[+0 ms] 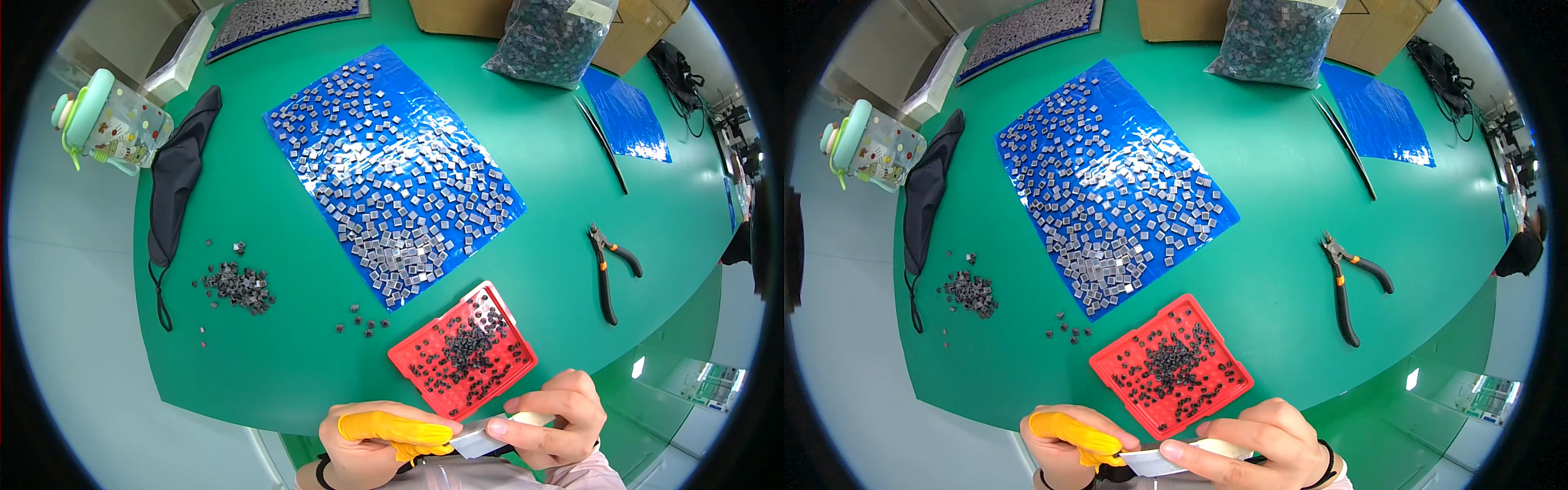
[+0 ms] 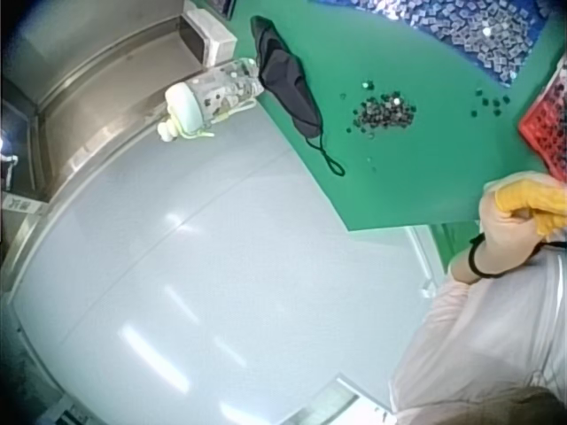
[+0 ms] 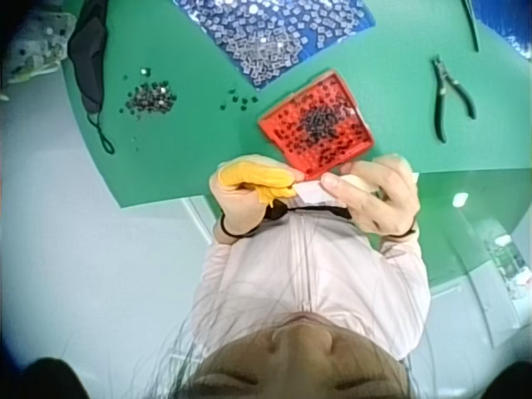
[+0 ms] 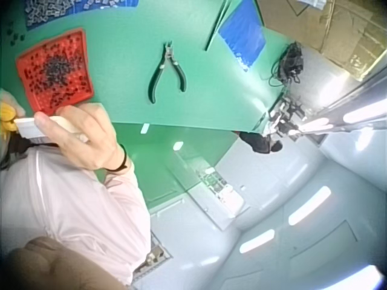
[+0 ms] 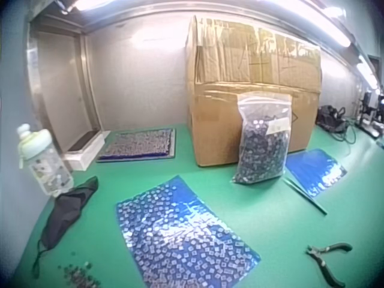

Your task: The person uses pliers to pick up small black components from a red tray and places them onto a blue sheet. They also use a white card to sweep and organize the components on the blue sheet.

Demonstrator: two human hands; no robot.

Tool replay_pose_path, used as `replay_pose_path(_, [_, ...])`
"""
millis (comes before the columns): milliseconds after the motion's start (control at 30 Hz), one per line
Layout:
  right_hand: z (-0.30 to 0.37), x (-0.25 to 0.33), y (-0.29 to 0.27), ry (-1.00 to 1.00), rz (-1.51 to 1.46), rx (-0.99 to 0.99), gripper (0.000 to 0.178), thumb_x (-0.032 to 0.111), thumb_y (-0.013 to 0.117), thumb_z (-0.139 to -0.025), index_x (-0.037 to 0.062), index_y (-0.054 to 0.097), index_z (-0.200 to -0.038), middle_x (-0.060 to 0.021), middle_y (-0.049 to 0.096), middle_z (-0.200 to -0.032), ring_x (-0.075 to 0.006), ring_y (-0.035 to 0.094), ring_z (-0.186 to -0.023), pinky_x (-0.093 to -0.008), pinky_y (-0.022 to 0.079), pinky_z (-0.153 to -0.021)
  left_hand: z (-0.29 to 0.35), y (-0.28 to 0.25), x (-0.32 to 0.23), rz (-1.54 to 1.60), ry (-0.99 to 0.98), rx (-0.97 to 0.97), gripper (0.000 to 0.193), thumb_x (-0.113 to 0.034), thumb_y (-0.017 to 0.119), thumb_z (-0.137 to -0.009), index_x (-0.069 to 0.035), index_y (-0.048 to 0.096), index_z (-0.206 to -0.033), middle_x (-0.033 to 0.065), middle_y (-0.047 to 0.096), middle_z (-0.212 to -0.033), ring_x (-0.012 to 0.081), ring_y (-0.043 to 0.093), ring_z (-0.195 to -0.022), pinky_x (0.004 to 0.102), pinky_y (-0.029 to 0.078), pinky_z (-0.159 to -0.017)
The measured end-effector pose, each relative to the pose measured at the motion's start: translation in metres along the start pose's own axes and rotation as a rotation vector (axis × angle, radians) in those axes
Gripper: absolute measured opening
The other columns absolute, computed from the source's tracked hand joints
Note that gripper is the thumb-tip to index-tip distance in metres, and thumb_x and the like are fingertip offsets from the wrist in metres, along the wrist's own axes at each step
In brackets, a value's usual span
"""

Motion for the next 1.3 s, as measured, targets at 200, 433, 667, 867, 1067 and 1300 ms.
replay_pose_path(200, [0.0, -0.001, 0.0, 0.099, 0.035, 0.008, 0.035, 0.013, 0.079, -0.067, 0.035, 0.074, -0.093, 0.0052, 0.057, -0.083, -0.0142, 0.047, -0.069, -0.0269, 0.039, -0.059, 0.001, -0.001, 0.006, 0.028, -0.053, -0.012, 0.009, 0.007, 0.074, -0.073, 0.006, 0.069, -0.081, 0.0169, 0.07, -0.083, 0.0206, 0.067, -0.072, 0.0279, 0.053, -0.065])
replay_pose_path(433, [0.005, 0.0, -0.003, 0.076, 0.127, -0.009, 0.034, 0.016, 0.079, -0.069, 0.038, 0.074, -0.094, 0.0051, 0.056, -0.084, -0.016, 0.044, -0.071, -0.0276, 0.038, -0.059, 0.003, 0.0, 0.009, 0.083, -0.206, -0.052, 0.012, 0.005, 0.076, -0.074, 0.007, 0.069, -0.083, 0.0146, 0.069, -0.083, 0.0177, 0.066, -0.07, 0.026, 0.053, -0.062])
replay_pose_path(667, [0.016, 0.004, -0.003, -0.022, 0.25, -0.033, 0.033, 0.019, 0.078, -0.071, 0.0419, 0.072, -0.094, 0.0051, 0.056, -0.085, -0.0154, 0.042, -0.07, -0.0273, 0.034, -0.06, 0.004, 0.003, 0.016, 0.154, -0.305, -0.055, 0.01, 0.007, 0.074, -0.075, 0.008, 0.068, -0.083, 0.0146, 0.068, -0.081, 0.0184, 0.066, -0.066, 0.0268, 0.054, -0.061])
replay_pose_path(867, [0.016, -0.003, -0.015, 0.027, 0.231, -0.189, 0.034, 0.007, 0.067, -0.078, 0.0327, 0.069, -0.1, 0.0003, 0.056, -0.086, -0.0195, 0.043, -0.072, -0.0306, 0.035, -0.062, 0.002, 0.009, 0.02, 0.318, -0.267, -0.03, 0.011, 0.009, 0.072, -0.076, 0.008, 0.066, -0.085, 0.0173, 0.069, -0.081, 0.021, 0.069, -0.071, 0.0291, 0.057, -0.064])
replay_pose_path(1067, [0.004, -0.034, -0.029, 0.227, 0.356, -0.301, 0.037, -0.004, 0.068, -0.067, 0.0113, 0.073, -0.1, -0.0081, 0.055, -0.089, -0.0221, 0.049, -0.076, -0.0315, 0.039, -0.064, 0.007, 0.01, 0.027, 0.482, -0.449, -0.082, 0.011, 0.01, 0.069, -0.078, 0.01, 0.065, -0.087, 0.0204, 0.069, -0.084, 0.0236, 0.07, -0.071, 0.0315, 0.059, -0.064])
replay_pose_path(1300, [0.001, -0.065, -0.031, 0.401, 0.431, -0.271, 0.038, -0.01, 0.057, -0.08, 0.0043, 0.068, -0.113, -0.0086, 0.053, -0.091, -0.0206, 0.049, -0.081, -0.0287, 0.04, -0.065, -0.007, 0.01, -0.019, -0.186, 0.037, 0.088, 0.011, 0.0, 0.072, -0.079, 0.007, 0.068, -0.087, 0.0178, 0.07, -0.085, 0.0227, 0.07, -0.071, 0.0303, 0.057, -0.064])
Point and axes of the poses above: each hand's wrist, its own z-axis away from the middle knuckle, its own y-axis out of the palm, x = y × z, the point moved 8 cm from there along -z, towards the middle knuckle
